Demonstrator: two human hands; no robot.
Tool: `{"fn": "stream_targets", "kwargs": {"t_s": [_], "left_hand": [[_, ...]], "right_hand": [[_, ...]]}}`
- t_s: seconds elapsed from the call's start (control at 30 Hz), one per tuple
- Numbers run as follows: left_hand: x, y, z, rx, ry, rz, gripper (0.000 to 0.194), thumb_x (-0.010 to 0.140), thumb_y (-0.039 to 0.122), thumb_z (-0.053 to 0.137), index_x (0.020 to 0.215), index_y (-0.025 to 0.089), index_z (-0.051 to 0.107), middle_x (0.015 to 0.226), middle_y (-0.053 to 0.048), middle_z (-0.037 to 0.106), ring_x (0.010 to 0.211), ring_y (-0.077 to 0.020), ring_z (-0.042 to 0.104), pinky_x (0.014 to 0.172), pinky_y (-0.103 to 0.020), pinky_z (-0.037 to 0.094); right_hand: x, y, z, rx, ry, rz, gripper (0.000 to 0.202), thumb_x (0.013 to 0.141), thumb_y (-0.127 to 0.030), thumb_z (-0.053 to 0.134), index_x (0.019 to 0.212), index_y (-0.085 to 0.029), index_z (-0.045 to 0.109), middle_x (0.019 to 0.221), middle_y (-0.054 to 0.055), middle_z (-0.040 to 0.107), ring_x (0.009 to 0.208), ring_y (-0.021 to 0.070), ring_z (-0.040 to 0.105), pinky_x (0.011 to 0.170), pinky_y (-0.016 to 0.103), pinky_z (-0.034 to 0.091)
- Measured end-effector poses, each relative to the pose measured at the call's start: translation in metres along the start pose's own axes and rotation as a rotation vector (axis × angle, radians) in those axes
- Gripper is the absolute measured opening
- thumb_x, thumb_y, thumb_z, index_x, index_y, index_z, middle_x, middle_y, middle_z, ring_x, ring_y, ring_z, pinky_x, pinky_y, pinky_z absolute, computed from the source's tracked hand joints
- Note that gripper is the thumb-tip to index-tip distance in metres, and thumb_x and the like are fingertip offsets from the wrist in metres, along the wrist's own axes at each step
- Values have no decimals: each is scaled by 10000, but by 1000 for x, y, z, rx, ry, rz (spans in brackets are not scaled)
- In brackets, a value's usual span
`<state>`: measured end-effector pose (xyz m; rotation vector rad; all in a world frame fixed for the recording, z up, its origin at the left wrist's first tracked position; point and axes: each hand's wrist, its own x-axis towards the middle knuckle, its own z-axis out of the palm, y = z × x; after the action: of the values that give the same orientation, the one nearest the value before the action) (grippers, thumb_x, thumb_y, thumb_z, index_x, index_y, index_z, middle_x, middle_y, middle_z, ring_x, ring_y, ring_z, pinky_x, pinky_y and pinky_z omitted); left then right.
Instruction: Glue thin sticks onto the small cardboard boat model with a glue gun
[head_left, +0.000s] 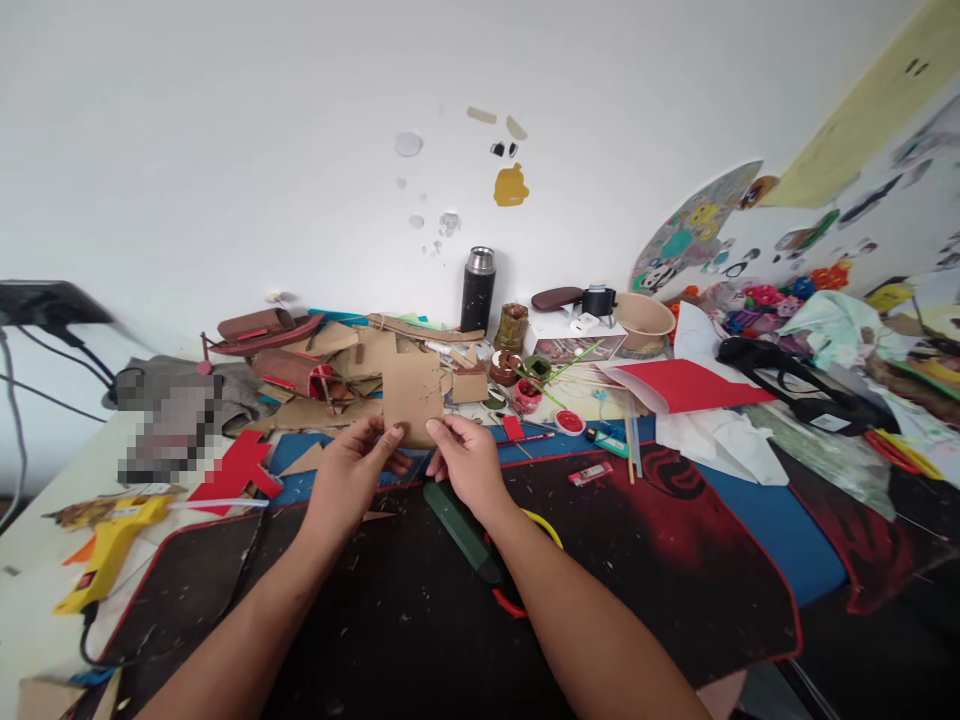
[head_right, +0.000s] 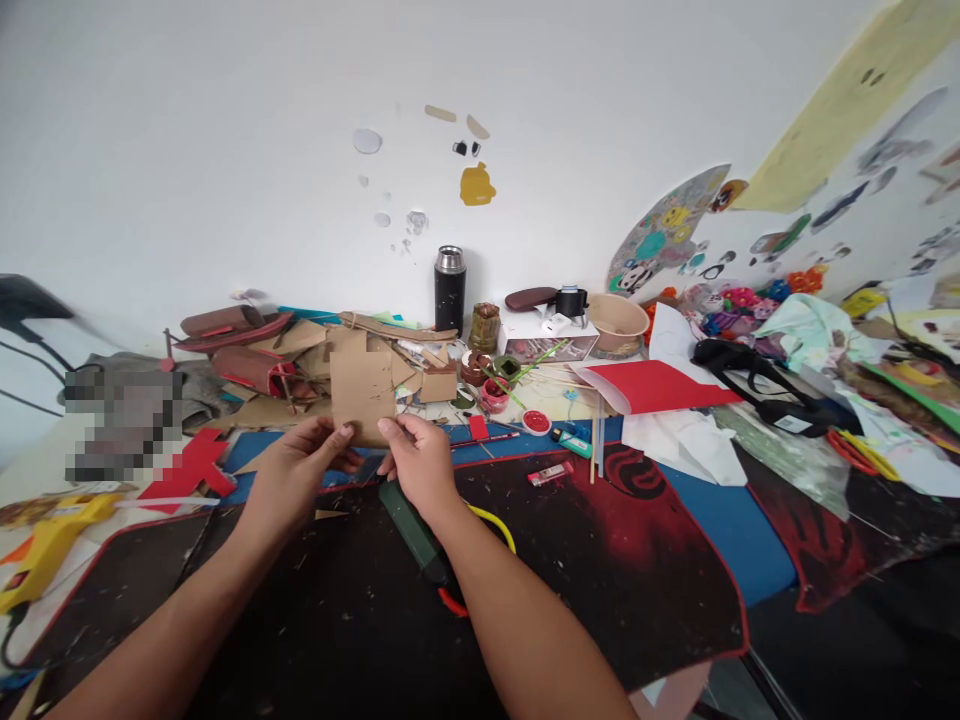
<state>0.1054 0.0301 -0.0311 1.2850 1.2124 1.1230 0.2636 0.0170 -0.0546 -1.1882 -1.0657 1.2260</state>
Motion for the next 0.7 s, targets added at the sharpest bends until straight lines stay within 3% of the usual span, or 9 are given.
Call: {"fn": "stream_targets", "kwargs": {"t_s": [0.1, 0.23, 0.5, 0.7], "left_hand": [[0, 11, -8, 74, -14, 20, 351, 801, 528, 747, 850, 186, 690, 573, -4, 695, 496, -188, 655, 504, -280, 540], [-1, 13, -11, 125, -6, 49, 317, 792, 508, 733, 759, 196, 686, 595, -27, 720, 544, -200, 690, 556, -289, 567], [-4, 9, -3, 107, -23, 56, 344, 790, 545, 737, 811, 206, 683, 581, -6, 706, 517, -206, 675, 530, -297, 553], [-3, -3, 0, 108, 35, 104, 347, 826, 529, 738, 745, 214, 619, 620, 7, 688, 574, -181, 660, 581, -277, 526]], "right_hand": [[-2, -3, 0, 9, -13, -31, 387, 883, -596, 697, 839, -213, 658, 528, -25, 611, 452, 162, 628, 430, 231, 441], [-3, -5, 1, 0, -18, -55, 386, 873, -593, 723, 827, -216, 656, 574, -20, 622, 496, 178, 672, 418, 232, 436], [-3, -5, -3, -34, 26, -51, 389, 898, -577, 702, 797, -211, 619, 449, -46, 563, 359, 114, 510, 393, 204, 373], [-5, -6, 1, -20, -1, -56, 366, 892, -563, 707, 830, -206, 651, 536, -30, 611, 444, 129, 594, 443, 210, 459]]}}
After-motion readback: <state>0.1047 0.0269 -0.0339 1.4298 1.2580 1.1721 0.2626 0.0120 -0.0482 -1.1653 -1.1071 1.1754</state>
